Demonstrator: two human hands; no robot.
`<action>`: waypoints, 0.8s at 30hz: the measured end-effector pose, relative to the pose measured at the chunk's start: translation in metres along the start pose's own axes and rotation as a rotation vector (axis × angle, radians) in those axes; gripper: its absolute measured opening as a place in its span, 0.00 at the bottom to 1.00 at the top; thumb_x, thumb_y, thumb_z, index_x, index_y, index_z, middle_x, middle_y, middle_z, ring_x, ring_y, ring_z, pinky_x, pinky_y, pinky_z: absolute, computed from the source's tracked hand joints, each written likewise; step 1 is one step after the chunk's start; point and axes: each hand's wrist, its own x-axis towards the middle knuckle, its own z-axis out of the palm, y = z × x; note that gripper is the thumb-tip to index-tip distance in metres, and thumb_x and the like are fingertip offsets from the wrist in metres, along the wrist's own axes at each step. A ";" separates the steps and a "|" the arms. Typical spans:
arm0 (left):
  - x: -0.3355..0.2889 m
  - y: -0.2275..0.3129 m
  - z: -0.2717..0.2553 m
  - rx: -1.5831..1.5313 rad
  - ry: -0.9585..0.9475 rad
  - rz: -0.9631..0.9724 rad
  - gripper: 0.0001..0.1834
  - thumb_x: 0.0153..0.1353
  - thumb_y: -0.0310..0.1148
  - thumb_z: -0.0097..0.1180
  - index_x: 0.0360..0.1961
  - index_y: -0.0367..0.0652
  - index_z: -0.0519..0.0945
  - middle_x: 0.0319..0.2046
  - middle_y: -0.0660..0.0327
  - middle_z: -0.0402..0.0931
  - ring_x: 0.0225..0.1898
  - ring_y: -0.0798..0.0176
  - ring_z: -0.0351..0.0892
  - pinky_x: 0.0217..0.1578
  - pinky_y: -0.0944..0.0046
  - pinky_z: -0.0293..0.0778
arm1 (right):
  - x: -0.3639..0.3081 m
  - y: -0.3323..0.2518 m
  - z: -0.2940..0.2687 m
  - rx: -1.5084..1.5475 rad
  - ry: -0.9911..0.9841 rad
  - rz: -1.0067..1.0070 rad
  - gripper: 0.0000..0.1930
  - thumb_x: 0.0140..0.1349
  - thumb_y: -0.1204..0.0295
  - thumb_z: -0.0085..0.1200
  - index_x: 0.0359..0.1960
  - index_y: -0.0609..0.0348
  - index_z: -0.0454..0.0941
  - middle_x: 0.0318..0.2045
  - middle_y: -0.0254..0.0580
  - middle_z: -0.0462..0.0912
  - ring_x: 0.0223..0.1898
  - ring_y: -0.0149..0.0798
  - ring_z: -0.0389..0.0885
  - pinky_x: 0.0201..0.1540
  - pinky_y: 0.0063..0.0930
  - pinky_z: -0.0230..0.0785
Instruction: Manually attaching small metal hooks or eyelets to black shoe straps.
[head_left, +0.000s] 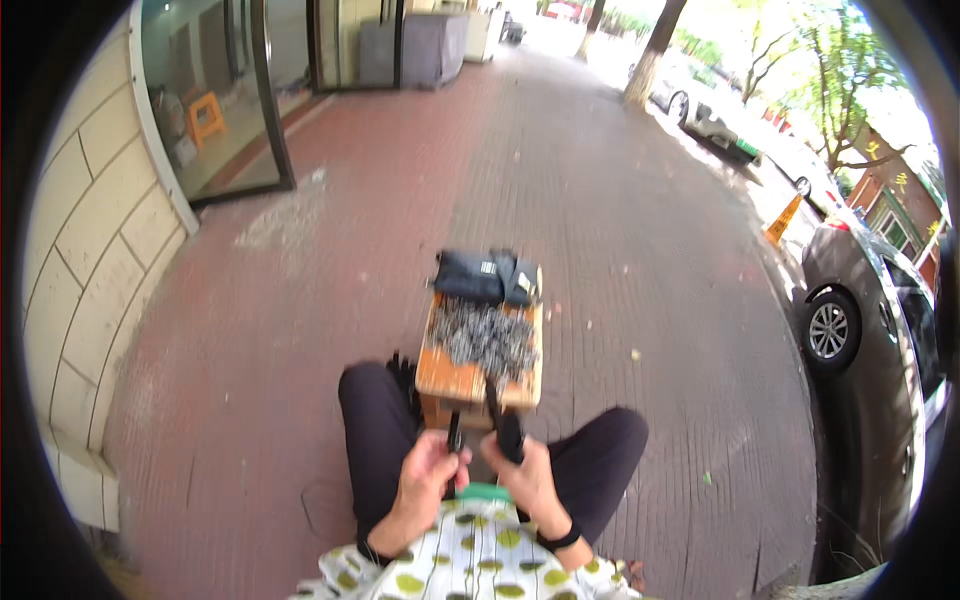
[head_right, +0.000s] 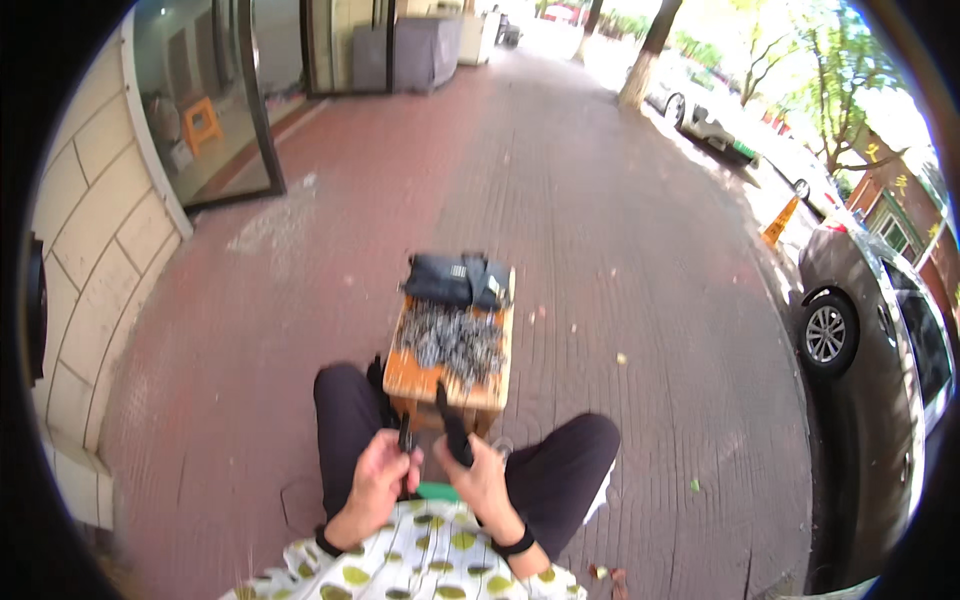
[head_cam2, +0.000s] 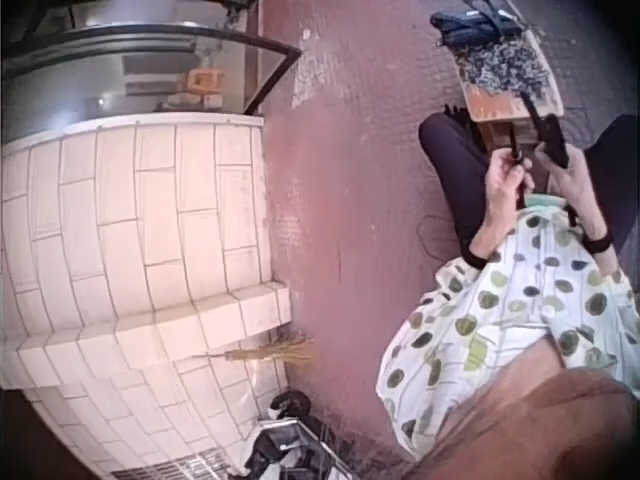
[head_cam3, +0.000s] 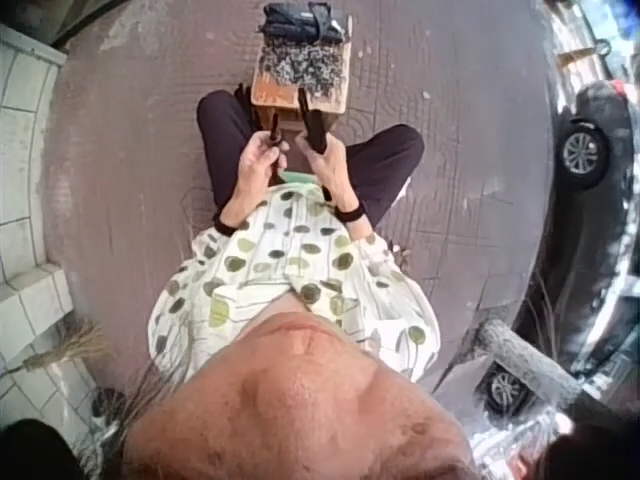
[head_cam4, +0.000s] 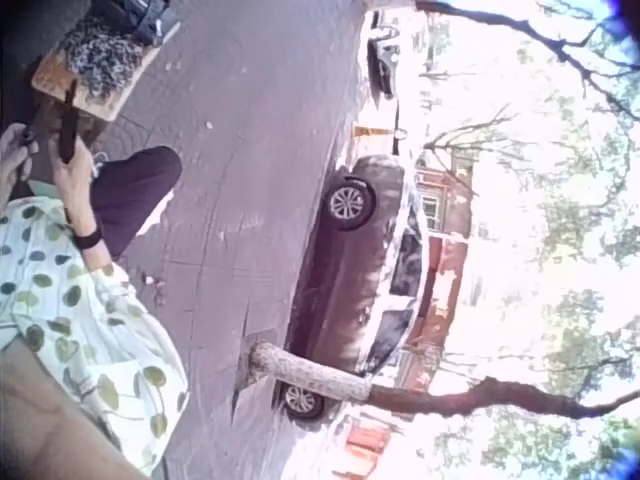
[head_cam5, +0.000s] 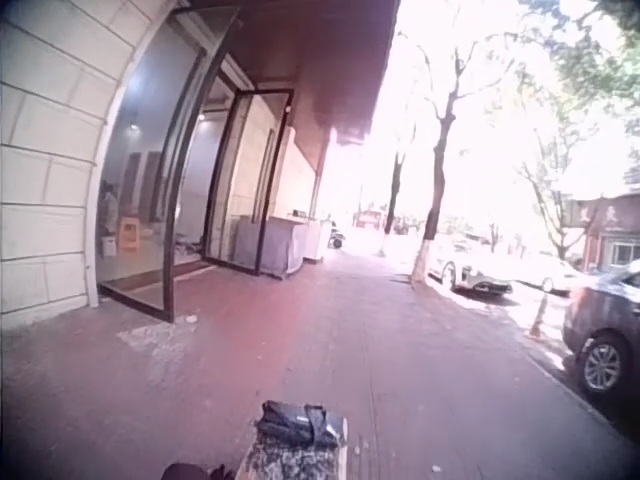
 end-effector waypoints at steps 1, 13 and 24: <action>0.005 0.003 0.003 0.046 -0.015 0.061 0.10 0.60 0.27 0.50 0.42 0.40 0.68 0.33 0.59 0.74 0.23 0.69 0.70 0.25 0.71 0.68 | 0.004 -0.009 -0.003 0.244 -0.086 0.092 0.09 0.58 0.68 0.57 0.25 0.61 0.77 0.18 0.31 0.76 0.22 0.23 0.71 0.25 0.23 0.65; 0.002 0.006 0.012 0.442 -0.140 0.058 0.04 0.61 0.21 0.47 0.37 0.35 0.67 0.31 0.59 0.78 0.36 0.71 0.78 0.38 0.71 0.73 | 0.012 -0.015 -0.014 0.631 -0.264 0.395 0.15 0.60 0.63 0.57 0.22 0.60 0.75 0.15 0.30 0.72 0.12 0.21 0.60 0.14 0.17 0.47; 0.000 0.000 0.011 0.435 -0.144 0.102 0.14 0.65 0.34 0.47 0.46 0.37 0.65 0.27 0.59 0.77 0.24 0.79 0.66 0.24 0.80 0.60 | 0.008 -0.010 -0.013 0.624 -0.211 0.334 0.07 0.59 0.72 0.57 0.26 0.60 0.75 0.15 0.27 0.70 0.13 0.20 0.62 0.14 0.16 0.50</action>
